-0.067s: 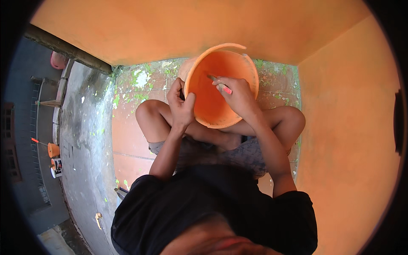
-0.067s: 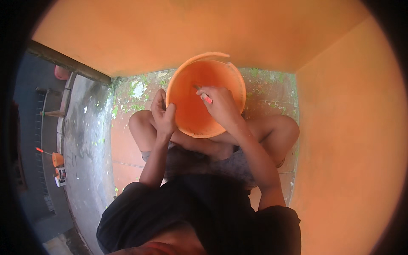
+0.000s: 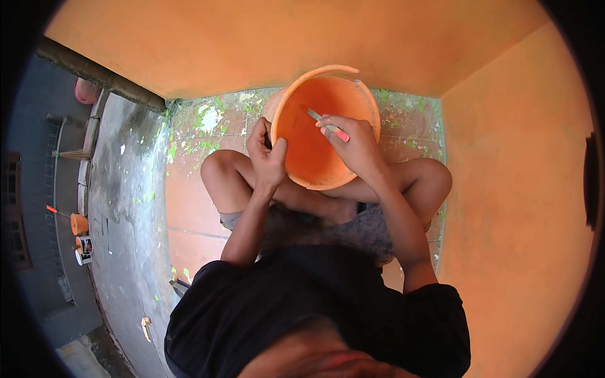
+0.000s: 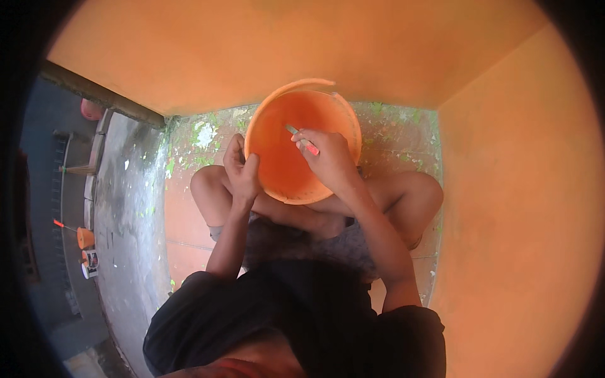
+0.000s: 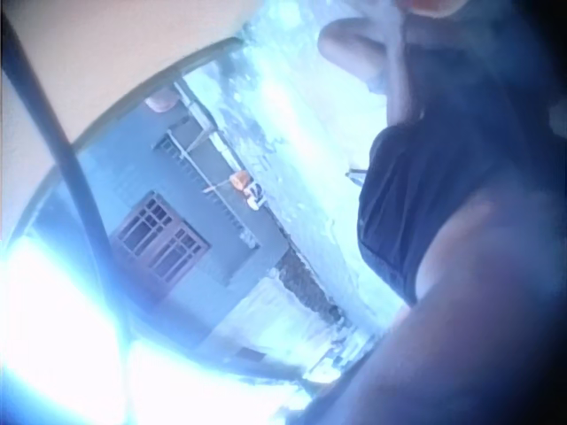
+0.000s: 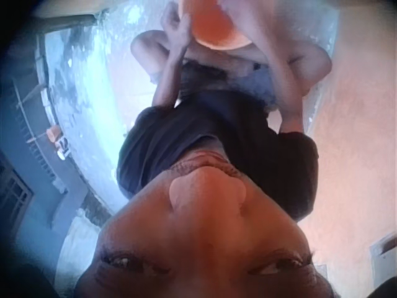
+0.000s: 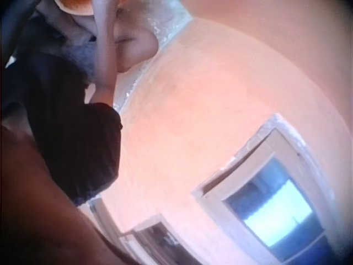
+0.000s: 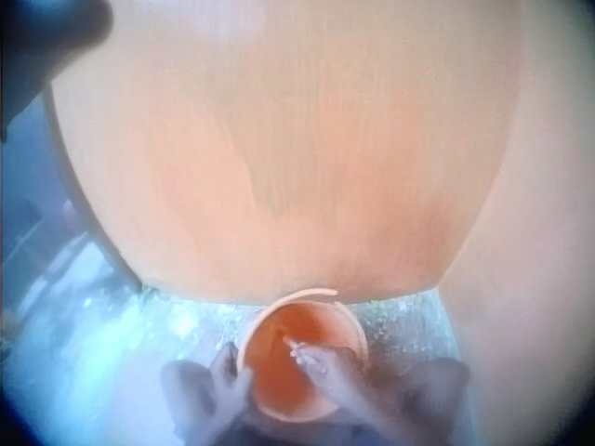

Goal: The person paints an exterior wall orange using a brush and a bucket of paint. They sit on the floor, repeatedly dip the brush into the bucket, and apply paint to the wall surface and around a window frame.

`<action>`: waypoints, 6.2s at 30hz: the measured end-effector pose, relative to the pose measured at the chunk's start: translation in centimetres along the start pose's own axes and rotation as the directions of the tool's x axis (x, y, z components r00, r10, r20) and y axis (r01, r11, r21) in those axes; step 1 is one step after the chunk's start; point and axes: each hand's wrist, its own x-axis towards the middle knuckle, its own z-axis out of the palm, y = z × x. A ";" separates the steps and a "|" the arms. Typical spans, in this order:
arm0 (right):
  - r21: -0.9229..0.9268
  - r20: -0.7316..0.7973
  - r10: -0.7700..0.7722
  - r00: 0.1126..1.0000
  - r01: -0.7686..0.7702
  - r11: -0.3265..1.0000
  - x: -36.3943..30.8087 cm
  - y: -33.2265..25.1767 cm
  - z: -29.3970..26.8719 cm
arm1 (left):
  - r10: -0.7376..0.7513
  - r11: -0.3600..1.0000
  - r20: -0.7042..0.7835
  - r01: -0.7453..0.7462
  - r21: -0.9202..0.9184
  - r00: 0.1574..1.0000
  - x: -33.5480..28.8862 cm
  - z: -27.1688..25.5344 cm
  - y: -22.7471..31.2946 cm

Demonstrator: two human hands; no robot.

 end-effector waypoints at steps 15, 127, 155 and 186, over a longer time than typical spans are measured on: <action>0.907 -0.134 0.686 0.715 -0.190 0.375 -3.6 12.5 -2.4 | -0.058 0.998 -0.171 0.053 -0.033 0.984 3.7 -0.3 -7.3; 0.972 -0.045 0.594 0.803 -0.103 0.212 -7.6 12.4 4.1 | -0.125 0.968 -0.254 0.061 -0.244 0.959 1.9 -3.9 -10.5; 0.911 -0.140 0.575 0.806 -0.123 0.393 -6.7 10.8 4.2 | -0.081 0.963 -0.344 -0.015 -0.269 0.935 1.9 -3.7 -13.1; 0.934 -0.102 0.568 0.817 -0.119 0.338 -6.5 11.6 4.2 | -0.152 0.945 -0.330 0.040 -0.324 0.932 1.9 -3.9 -11.6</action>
